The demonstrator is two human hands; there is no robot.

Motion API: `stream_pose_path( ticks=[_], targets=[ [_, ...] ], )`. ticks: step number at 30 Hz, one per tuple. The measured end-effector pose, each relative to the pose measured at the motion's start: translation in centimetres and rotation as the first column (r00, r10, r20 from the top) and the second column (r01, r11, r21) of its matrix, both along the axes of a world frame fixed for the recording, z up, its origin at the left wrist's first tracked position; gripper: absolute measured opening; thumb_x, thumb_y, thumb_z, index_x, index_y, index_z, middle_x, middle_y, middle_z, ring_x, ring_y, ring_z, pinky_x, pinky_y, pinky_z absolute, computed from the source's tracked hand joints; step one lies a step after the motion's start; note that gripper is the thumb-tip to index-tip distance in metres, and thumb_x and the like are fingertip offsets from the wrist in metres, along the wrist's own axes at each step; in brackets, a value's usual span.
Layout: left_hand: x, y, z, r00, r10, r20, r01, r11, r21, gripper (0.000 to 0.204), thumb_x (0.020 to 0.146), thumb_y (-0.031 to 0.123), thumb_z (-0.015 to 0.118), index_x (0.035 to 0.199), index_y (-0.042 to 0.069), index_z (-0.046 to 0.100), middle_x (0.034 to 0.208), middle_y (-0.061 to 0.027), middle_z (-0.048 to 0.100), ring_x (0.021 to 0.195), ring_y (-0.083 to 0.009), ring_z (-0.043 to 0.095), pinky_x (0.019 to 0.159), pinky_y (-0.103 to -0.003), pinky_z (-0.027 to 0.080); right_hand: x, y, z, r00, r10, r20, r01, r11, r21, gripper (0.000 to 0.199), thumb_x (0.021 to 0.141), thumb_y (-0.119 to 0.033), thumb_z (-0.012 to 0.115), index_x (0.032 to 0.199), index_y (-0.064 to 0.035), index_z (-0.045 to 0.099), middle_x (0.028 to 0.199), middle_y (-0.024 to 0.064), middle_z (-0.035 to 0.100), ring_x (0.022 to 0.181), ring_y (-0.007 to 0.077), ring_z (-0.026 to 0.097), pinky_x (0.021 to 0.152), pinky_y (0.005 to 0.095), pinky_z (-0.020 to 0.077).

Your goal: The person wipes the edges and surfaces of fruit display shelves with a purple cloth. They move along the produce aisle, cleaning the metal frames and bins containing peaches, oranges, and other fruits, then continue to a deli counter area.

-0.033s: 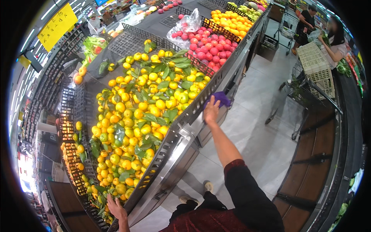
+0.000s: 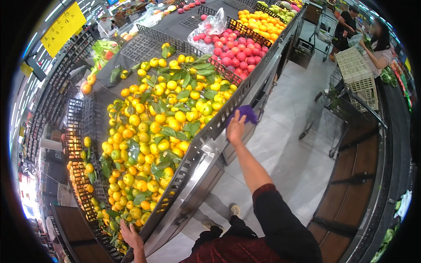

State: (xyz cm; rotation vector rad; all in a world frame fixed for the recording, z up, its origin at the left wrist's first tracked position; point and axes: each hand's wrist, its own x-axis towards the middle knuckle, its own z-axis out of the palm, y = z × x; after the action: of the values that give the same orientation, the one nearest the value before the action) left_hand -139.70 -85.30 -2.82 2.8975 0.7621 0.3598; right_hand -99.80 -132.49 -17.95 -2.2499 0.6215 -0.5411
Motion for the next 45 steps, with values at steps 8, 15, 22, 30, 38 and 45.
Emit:
stream_pose_path(
  ticks=[8,15,22,30,38,45],
  targets=[
    [-1.0,0.6,-0.1,0.999,0.024,0.027,-0.024,1.000,-0.005,0.048,0.096,0.031,0.045,0.135,0.004,0.045,0.139,-0.0169,0.045,0.127,-0.0359,0.042,0.104,-0.042,0.032,-16.0,15.8,-0.5,0.949,0.063,0.308,-0.085,0.995,0.056,0.053,0.088,-0.003,0.051,0.139,-0.0112,0.038,0.129,0.0388,0.039,0.098,0.0519,0.050,0.084,0.0517,0.0409],
    [-0.7,1.4,-1.3,0.996,0.025,0.083,-0.026,1.000,0.003,0.049,0.092,0.030,0.053,0.132,0.003,0.049,0.136,-0.0188,0.048,0.123,-0.0360,0.045,0.103,-0.043,0.034,-30.4,27.7,-4.7,0.900,0.361,0.246,-0.437,0.736,0.517,0.045,0.098,-0.022,0.043,0.140,-0.0156,0.032,0.135,0.0128,0.040,0.105,0.0274,0.049,0.091,0.0376,0.0386],
    [-1.2,0.3,0.4,0.914,-0.119,0.388,0.110,0.993,0.047,0.040,0.087,0.022,0.060,0.122,0.003,0.056,0.135,-0.0165,0.048,0.125,-0.0339,0.044,0.104,-0.044,0.034,-39.7,28.4,1.3,0.416,0.894,-0.164,-0.833,0.302,-0.464,0.049,0.084,-0.014,0.049,0.131,-0.0037,0.048,0.127,0.0157,0.050,0.104,0.0347,0.051,0.098,0.0563,0.0341],
    [-21.8,-1.2,-3.8,0.885,0.135,0.445,0.038,0.933,-0.358,0.041,0.086,0.009,0.058,0.126,0.001,0.052,0.142,-0.0164,0.040,0.134,-0.0338,0.034,0.110,-0.043,0.027,-35.0,25.0,1.4,0.643,0.765,-0.044,-0.627,0.491,-0.605,0.037,0.087,-0.007,0.049,0.124,-0.0074,0.052,0.122,0.0175,0.049,0.113,0.0356,0.048,0.104,0.0539,0.0284],
    [-56.7,-6.6,-24.8,0.633,0.703,-0.325,-0.672,0.290,-0.682,0.040,0.092,0.029,0.046,0.095,-0.008,0.061,0.097,-0.0266,0.063,0.093,-0.0369,0.059,0.085,-0.045,0.043,-47.4,37.1,3.1,0.276,0.961,-0.033,-0.714,0.182,-0.676,0.049,0.075,0.001,0.053,0.123,-0.0100,0.057,0.113,0.0181,0.054,0.100,0.0391,0.052,0.093,0.0482,0.0394],
    [-66.9,-15.4,-32.6,0.117,0.681,-0.723,-0.430,-0.622,-0.655,0.021,0.087,0.033,0.050,0.077,0.015,0.056,0.072,0.0022,0.052,0.061,-0.0136,0.046,0.058,-0.034,0.036,-55.3,47.1,5.2,-0.051,0.988,-0.145,-0.768,-0.132,-0.627,0.046,0.079,-0.002,0.052,0.124,-0.0101,0.054,0.116,0.0094,0.053,0.102,0.0302,0.051,0.087,0.0417,0.0439]
  ],
)
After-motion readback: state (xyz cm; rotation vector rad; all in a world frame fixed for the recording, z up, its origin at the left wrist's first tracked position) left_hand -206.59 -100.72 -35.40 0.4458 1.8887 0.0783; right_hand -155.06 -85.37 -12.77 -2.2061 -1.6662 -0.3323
